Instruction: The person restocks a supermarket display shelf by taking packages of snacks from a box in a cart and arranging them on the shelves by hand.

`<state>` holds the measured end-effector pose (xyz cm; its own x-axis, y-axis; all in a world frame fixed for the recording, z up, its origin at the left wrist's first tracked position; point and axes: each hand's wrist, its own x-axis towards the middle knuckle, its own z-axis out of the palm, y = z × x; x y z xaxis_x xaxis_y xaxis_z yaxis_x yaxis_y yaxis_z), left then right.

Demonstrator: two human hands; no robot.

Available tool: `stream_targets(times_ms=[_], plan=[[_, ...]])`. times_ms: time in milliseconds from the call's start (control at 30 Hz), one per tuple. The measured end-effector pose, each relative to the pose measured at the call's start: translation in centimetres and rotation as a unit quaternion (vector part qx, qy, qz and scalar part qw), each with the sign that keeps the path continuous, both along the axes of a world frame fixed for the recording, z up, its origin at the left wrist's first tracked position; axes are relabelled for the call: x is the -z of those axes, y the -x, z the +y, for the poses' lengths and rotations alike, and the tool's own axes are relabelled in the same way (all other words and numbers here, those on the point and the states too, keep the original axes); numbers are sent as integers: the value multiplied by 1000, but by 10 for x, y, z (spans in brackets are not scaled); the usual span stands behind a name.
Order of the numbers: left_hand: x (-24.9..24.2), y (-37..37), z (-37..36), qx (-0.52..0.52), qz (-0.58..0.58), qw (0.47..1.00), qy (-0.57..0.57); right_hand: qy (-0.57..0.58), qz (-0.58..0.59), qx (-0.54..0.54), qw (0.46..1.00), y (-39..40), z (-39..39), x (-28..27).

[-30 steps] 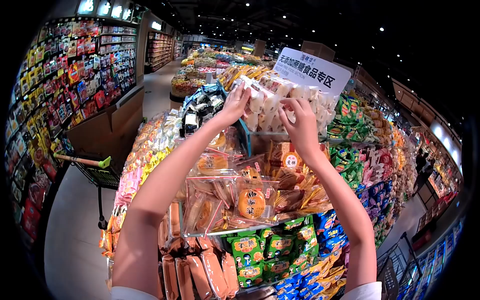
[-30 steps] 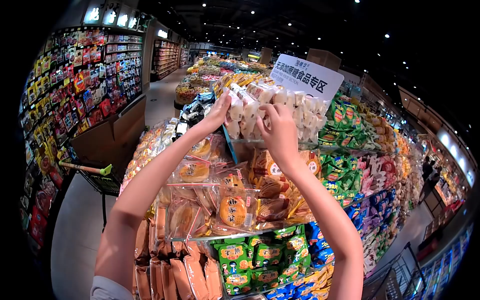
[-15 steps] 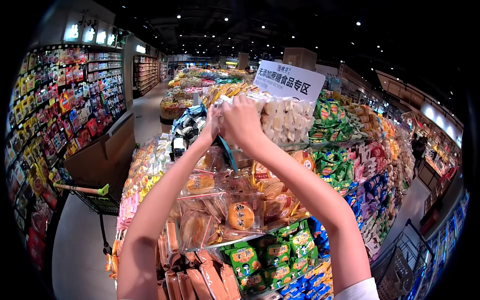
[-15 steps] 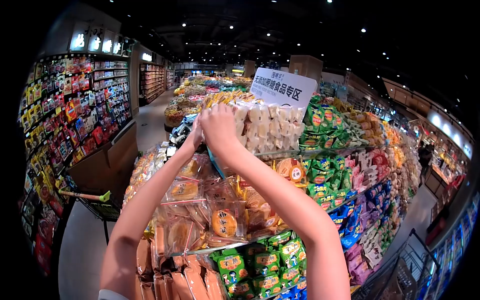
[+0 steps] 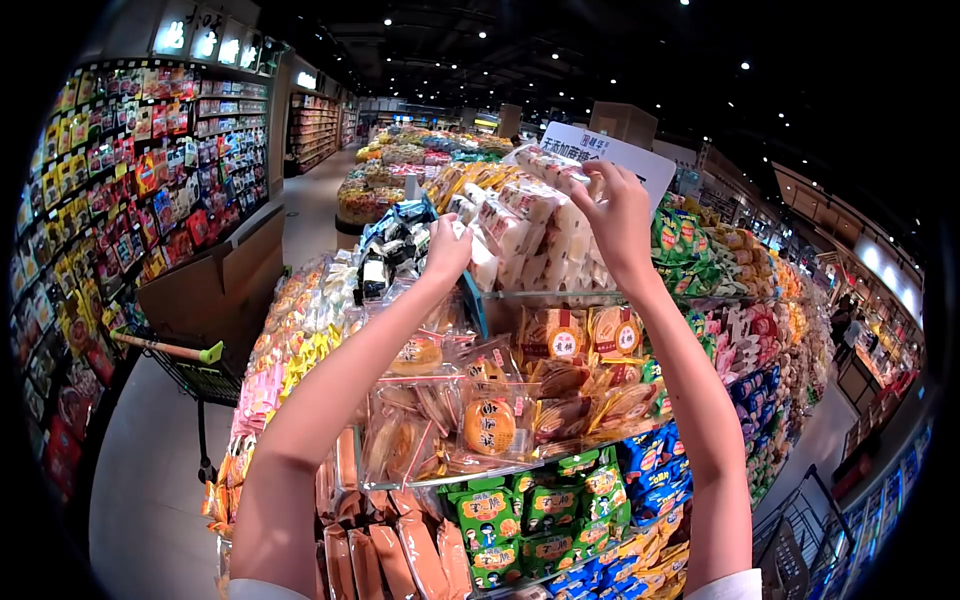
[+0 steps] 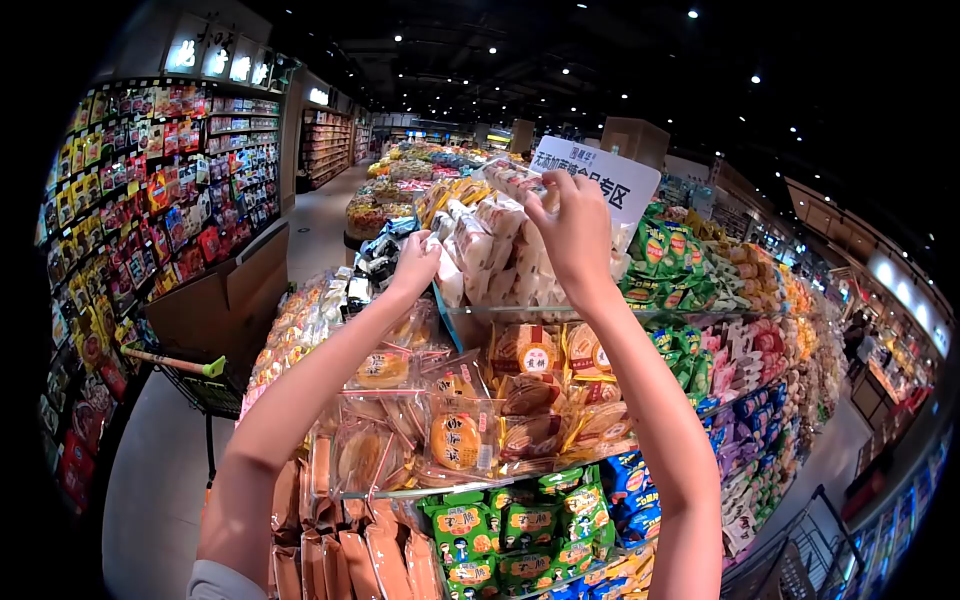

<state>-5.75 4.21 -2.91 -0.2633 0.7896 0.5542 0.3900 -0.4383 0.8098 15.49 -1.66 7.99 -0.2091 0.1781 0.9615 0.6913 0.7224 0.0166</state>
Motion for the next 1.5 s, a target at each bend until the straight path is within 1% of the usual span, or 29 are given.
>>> stream_targets(times_ms=[33, 100, 133, 200, 267, 300, 367, 400, 433, 500, 567, 633, 700, 733, 800, 833, 900, 1000, 1067, 1133, 1200, 1233, 1300, 1367, 1433, 1500], plan=[[6, -2, 1, -1, 1, 1000, 3, 16, 12, -6, 1000, -3, -1, 1], [16, -10, -4, -30, 117, 991, -58, 3, 23, -15, 1000, -8, -3, 1], [15, -12, -8, -26, 197, 980, -10, 7, 33, -20, 999, -9, -4, 0], [11, -15, -6, -19, 214, 977, 6, 12, 43, -27, 999, -6, -4, 1], [8, -10, -2, -9, 238, 971, 20, 1, 25, -15, 1000, -2, -3, 3], [9, -7, -1, -10, 235, 972, 22, 2, 22, -16, 1000, 0, -4, 4], [11, 4, 0, 108, 94, 990, -4, 12, 14, -30, 999, 3, -7, 5], [11, 8, -6, 113, 54, 992, -2, 1, 10, -25, 1000, 3, -6, 5], [15, 13, -5, 113, 54, 992, -3, 1, 9, -25, 1000, 2, -8, 6], [22, 20, -3, 60, 93, 994, 24, 3, 14, -24, 1000, -1, -11, 6], [26, 20, 1, 59, 85, 994, 36, -2, 16, -22, 1000, -9, -10, 5], [19, 17, -9, 70, 66, 995, 17, 3, 20, -14, 1000, -17, -16, 5], [9, 14, -18, 37, 47, 998, 0, -13, 23, 2, 1000, -26, -20, 3], [6, 16, -16, 24, 68, 997, -24, -13, 25, 7, 1000, -31, -19, 2], [-2, 15, -16, 11, 108, 992, -69, -77, 5, 63, 995, -40, -13, -3], [-5, 10, -17, -1, 128, 988, -90, -76, 7, 68, 995, -43, -8, -5], [-11, -3, -24, 5, 108, 989, -98, -75, -6, 102, 992, -45, 10, -8], [-13, -16, -20, 36, 114, 986, -117, -63, -39, 164, 984, -36, 34, -10], [-15, -25, -23, 25, 111, 988, -107, -77, -51, 202, 975, -29, 50, -12], [-17, -26, -25, 25, 113, 989, -93, -70, -32, 198, 977, -28, 58, -16], [-13, -23, -27, 13, 120, 985, -125, -50, 4, 185, 981, -30, 66, -16], [-15, -22, -34, 1, 115, 983, -144, -43, 18, 157, 986, -36, 59, -15], [-23, -19, -53, -32, 135, 982, -128, -13, 23, 121, 992, -53, 46, -12], [-29, -19, -76, -49, 152, 975, -157, 17, 32, 61, 997, -78, 31, -3], [-31, -25, -97, -54, 167, 963, -205, 120, 9, 54, 991, -102, -11, 5], [-36, -44, -138, 56, 110, 982, -140, 144, 8, 52, 988, -112, -82, 8]])
